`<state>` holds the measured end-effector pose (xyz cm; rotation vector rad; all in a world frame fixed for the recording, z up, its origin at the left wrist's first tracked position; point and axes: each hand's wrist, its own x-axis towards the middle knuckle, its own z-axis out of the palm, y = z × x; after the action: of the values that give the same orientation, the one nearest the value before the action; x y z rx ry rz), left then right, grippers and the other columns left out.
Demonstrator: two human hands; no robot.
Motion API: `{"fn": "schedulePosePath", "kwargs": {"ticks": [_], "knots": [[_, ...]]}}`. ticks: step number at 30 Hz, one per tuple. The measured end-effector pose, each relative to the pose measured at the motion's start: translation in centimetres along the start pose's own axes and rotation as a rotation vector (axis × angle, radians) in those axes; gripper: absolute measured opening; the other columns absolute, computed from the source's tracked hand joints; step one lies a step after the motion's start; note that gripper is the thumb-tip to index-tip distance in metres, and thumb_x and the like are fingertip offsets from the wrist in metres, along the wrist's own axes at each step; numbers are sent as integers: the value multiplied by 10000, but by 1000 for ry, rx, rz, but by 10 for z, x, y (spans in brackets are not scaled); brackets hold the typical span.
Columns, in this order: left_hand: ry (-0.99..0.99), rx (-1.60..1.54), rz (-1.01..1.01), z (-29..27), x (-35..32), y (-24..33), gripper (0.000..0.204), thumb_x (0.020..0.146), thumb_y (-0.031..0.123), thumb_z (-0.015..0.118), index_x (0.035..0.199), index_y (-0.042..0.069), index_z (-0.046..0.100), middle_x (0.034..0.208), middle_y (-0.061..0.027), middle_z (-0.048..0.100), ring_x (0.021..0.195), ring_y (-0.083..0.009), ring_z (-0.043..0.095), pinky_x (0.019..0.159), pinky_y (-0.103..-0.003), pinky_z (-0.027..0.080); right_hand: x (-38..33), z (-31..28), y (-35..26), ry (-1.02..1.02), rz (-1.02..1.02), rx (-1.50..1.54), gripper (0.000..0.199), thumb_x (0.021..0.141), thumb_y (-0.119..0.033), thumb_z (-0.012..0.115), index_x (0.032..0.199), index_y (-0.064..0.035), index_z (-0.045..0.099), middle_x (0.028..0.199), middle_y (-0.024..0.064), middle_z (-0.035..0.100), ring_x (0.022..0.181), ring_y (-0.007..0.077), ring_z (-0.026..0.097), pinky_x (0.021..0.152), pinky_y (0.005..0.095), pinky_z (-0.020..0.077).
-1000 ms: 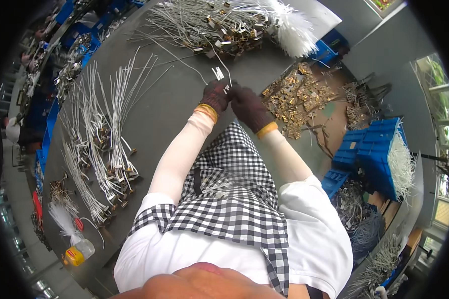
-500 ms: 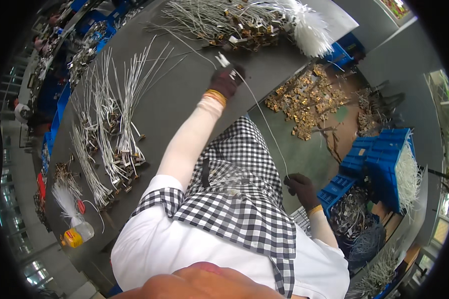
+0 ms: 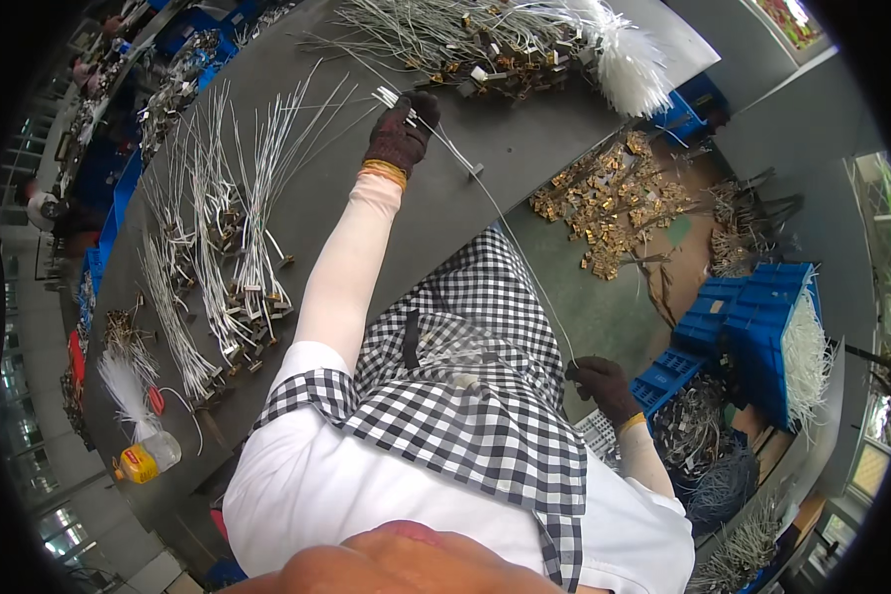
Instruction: The recorder is bundling and organizing thin metal strips at a manual assembly station.
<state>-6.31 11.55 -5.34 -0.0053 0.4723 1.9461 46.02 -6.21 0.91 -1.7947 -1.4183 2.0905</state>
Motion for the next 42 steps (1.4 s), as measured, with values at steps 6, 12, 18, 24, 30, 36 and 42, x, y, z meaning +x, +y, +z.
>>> {"fn": "schedulePosePath", "kwargs": {"ticks": [6,12,18,24,30,36,42], "knots": [[-46,-86,-84,-7,-3,2,180,999,137,524,1070,13,632,1053,-180,694,1005,-350,679,936,-521,547,-1,4,-2,17,46,42,204,873,-158,684,1005,-3,697,845,47,696,611,99,551,550,241,429],[-7,170,-48,8,-22,12,174,989,144,553,1090,30,635,1060,-169,695,1013,-340,679,940,-518,546,10,6,-8,-63,103,62,246,881,-167,674,1064,-5,694,885,47,701,648,97,570,568,233,437],[-135,327,-193,18,-84,3,187,959,156,606,1106,45,640,1079,-153,694,1015,-324,683,883,-420,583,63,39,-57,-335,-120,225,313,916,-155,636,1185,6,633,968,29,657,805,104,596,701,245,490],[-107,447,-321,1,-138,-29,260,954,209,621,1111,4,640,1057,-128,689,985,-252,675,854,-398,586,124,116,-148,-241,-517,165,495,904,-108,630,1370,-11,497,1074,82,633,858,143,612,769,294,518],[-318,1182,-15,40,-192,-23,292,997,184,549,1167,-46,609,1108,-137,660,1020,-238,649,899,-406,559,141,148,-186,-220,-684,368,642,901,-31,626,1474,-2,338,1135,156,628,904,201,656,812,330,551],[-98,562,-242,24,-160,-13,302,993,186,574,1174,-52,613,1103,-144,660,955,-247,677,845,-392,570,158,155,-190,-245,-698,288,604,918,-28,605,1465,-3,353,1151,172,628,917,215,662,818,340,556],[53,871,-146,15,-144,0,306,951,220,645,1119,-36,635,1015,-125,678,883,-221,694,757,-315,578,187,159,-217,-23,-809,2,564,909,-115,665,1415,-19,435,1144,177,629,888,215,666,802,341,552]]}}
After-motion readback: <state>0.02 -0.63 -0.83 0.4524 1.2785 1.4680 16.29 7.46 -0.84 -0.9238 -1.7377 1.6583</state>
